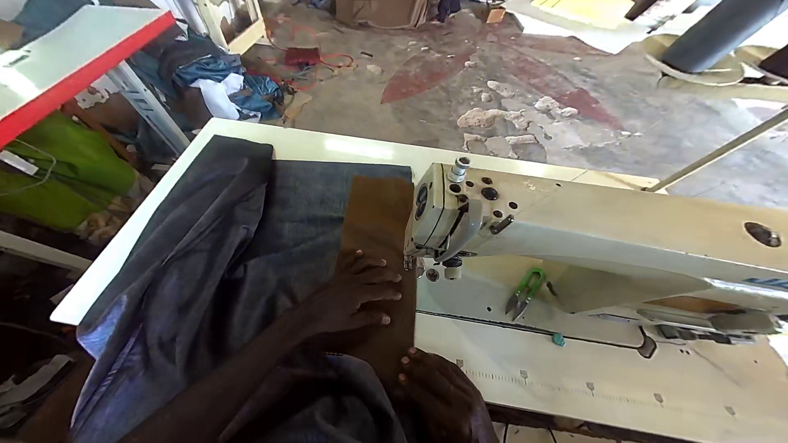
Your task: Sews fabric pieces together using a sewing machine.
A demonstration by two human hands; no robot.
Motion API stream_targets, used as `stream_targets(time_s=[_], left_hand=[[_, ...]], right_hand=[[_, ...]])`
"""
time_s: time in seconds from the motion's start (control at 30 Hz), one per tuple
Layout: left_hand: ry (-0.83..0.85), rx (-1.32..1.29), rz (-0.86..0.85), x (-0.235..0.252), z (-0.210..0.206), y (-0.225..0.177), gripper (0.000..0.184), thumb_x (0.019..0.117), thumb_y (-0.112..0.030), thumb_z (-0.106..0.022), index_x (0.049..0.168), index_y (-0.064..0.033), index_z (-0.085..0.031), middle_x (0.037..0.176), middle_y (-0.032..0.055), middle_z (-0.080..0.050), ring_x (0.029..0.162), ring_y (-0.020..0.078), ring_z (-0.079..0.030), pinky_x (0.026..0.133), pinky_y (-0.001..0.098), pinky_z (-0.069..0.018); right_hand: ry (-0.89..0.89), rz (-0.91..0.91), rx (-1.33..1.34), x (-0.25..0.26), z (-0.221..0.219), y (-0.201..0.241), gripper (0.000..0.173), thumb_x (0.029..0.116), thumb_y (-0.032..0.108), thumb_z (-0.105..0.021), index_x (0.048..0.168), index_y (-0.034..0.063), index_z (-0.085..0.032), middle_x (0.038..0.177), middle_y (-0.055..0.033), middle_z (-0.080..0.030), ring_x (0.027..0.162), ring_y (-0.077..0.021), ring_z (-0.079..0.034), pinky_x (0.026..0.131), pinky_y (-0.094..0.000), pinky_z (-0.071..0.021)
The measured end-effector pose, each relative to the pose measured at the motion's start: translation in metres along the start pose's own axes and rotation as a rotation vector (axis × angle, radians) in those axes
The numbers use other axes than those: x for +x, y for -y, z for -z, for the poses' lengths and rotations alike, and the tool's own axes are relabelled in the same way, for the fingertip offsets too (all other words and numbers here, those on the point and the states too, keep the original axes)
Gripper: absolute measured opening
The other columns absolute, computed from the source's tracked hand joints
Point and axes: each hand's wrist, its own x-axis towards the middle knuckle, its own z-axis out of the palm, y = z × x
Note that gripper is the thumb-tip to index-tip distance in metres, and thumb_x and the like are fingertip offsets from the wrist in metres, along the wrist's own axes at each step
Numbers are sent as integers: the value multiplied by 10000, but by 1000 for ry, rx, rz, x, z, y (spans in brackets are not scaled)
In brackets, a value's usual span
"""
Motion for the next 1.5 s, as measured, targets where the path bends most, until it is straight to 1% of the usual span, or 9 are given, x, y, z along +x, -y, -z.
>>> stream_targets(time_s=[0.13, 0.47, 0.6, 0.77, 1.0, 1.1, 1.23, 1.37, 1.5], left_hand=[[10, 21, 6, -1, -2, 1, 420, 1002, -589, -526, 1302, -354, -701, 1515, -122, -524, 1525, 168, -299, 1264, 613, -65], [-31, 16, -42, 9, 0, 16, 434, 993, -577, -544, 1309, -326, -703, 1479, -73, -567, 1504, 217, -349, 1258, 626, -106], [-18, 15, -35, 21, 8, 24, 440, 983, -588, -557, 1296, -318, -708, 1454, -75, -576, 1473, 185, -389, 1261, 616, -121], [-16, 15, -33, 34, 14, 34, 426, 968, -596, -568, 1250, -318, -724, 1409, -93, -607, 1468, 181, -398, 1247, 631, -138], [-52, -16, -67, 52, 19, 54, 392, 964, -557, -592, 1193, -280, -747, 1387, -57, -626, 1464, 211, -406, 1239, 643, -137], [-81, -21, -92, 59, 5, 76, 435, 954, -628, -576, 1236, -331, -722, 1459, -94, -568, 1496, 192, -355, 1245, 657, -102], [-83, -28, -100, 68, 3, 92, 456, 947, -635, -583, 1270, -339, -711, 1481, -101, -554, 1503, 192, -347, 1242, 673, -75], [-79, -18, -99, 77, 5, 102, 483, 941, -657, -575, 1314, -372, -685, 1488, -113, -544, 1498, 181, -350, 1240, 667, -87], [-83, -11, -99, 86, 9, 109, 477, 937, -648, -587, 1306, -362, -686, 1481, -86, -556, 1494, 202, -363, 1232, 679, -96]], right_hand=[[-46, -2, -2, 10, 0, -1, 206, 1007, 95, -564, 1060, 151, -755, 1139, -4, -752, 1212, -164, -657, 1062, -337, -526], [-40, -32, 23, 27, 4, -10, 207, 1009, 69, -555, 1032, 114, -756, 1102, -42, -765, 1152, -190, -695, 1028, -352, -555], [-44, -63, 18, 39, 4, -21, 206, 998, 68, -564, 1017, 109, -765, 1079, -42, -771, 1126, -191, -708, 1018, -352, -562], [-39, -84, 42, 51, 4, -32, 198, 994, 71, -576, 1018, 109, -769, 1070, -53, -774, 1116, -199, -713, 1010, -353, -567], [-53, -136, 25, 69, 1, -46, 193, 971, 61, -600, 999, 109, -785, 1041, -42, -778, 1085, -176, -725, 977, -325, -586], [-62, -152, 24, 73, -1, -52, 183, 965, 82, -615, 981, 115, -793, 1017, -23, -780, 1072, -147, -725, 963, -304, -591], [-81, -166, 3, 79, -5, -60, 189, 965, 99, -613, 978, 130, -799, 1004, -6, -782, 1078, -131, -719, 955, -290, -585], [-102, -196, 30, 81, -9, -68, 183, 949, 82, -628, 953, 125, -807, 1017, -7, -782, 1110, -129, -710, 977, -291, -584], [-100, -236, 18, 84, -13, -74, 197, 945, 74, -618, 964, 123, -809, 1050, -18, -778, 1099, -131, -710, 939, -292, -591]])
